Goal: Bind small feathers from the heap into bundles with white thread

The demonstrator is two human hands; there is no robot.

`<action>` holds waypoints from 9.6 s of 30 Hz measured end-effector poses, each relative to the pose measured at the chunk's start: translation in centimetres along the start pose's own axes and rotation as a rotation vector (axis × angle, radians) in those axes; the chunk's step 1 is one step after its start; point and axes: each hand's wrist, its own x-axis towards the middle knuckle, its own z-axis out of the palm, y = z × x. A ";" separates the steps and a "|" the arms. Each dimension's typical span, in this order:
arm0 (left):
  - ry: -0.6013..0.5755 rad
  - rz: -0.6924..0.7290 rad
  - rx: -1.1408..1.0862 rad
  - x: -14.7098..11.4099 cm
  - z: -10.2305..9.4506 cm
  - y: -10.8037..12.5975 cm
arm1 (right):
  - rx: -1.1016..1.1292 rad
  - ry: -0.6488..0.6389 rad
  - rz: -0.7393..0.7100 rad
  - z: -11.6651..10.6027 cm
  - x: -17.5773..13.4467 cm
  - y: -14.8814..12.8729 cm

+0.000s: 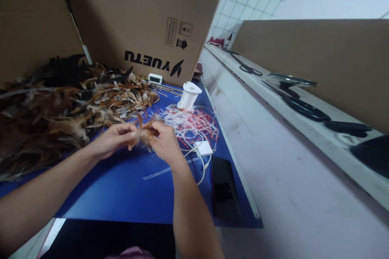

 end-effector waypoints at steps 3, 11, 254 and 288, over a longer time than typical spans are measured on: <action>0.001 0.003 0.017 0.0 0.0 0.0 | -0.021 0.001 -0.015 -0.1 0.0 -0.1; 0.009 -0.004 0.046 0.0 0.0 -0.1 | -0.048 -0.013 -0.051 -0.1 0.0 -0.3; 0.290 -0.084 -0.384 -0.2 1.5 0.4 | -0.413 0.381 -0.522 3.1 -0.7 -0.4; 0.351 -0.031 -0.128 -0.1 1.3 0.2 | -0.462 0.348 -0.490 3.1 -0.6 -0.2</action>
